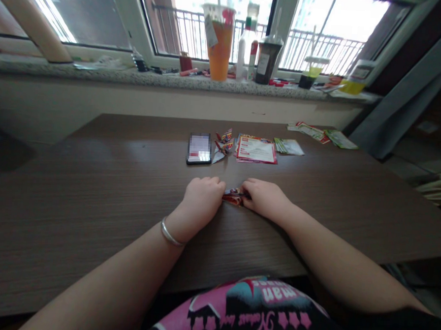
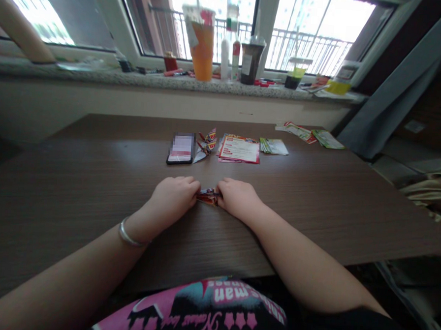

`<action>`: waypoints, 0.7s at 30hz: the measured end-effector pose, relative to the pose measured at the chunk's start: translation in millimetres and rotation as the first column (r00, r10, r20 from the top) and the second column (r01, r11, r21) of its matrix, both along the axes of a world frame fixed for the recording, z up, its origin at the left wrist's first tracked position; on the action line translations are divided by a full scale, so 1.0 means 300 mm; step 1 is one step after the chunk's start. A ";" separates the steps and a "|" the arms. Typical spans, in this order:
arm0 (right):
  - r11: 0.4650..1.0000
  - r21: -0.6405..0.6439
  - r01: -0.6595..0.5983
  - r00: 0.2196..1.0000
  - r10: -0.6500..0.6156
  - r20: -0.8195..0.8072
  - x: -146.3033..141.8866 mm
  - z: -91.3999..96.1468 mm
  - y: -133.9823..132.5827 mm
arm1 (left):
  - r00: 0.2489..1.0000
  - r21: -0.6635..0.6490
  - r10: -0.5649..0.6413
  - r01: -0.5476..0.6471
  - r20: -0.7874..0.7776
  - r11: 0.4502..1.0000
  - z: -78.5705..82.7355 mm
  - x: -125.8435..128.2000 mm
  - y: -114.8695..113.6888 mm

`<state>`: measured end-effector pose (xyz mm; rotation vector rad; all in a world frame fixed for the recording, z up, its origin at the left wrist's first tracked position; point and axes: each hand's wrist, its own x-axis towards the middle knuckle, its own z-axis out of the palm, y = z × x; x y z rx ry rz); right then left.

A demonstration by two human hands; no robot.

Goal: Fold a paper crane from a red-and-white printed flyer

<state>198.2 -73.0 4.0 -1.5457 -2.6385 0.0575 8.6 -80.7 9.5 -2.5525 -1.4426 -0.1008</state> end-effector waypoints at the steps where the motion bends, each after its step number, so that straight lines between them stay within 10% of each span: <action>1: 1.000 0.007 0.002 1.000 -0.002 0.011 0.000 0.002 -0.003 | 1.000 0.004 0.008 -0.008 -0.002 1.000 0.000 0.000 0.000; 21: 0.998 0.049 0.039 0.989 -0.046 0.143 0.012 0.036 -0.017 | 0.998 -0.010 0.050 -0.050 -0.028 0.999 0.013 0.001 -0.008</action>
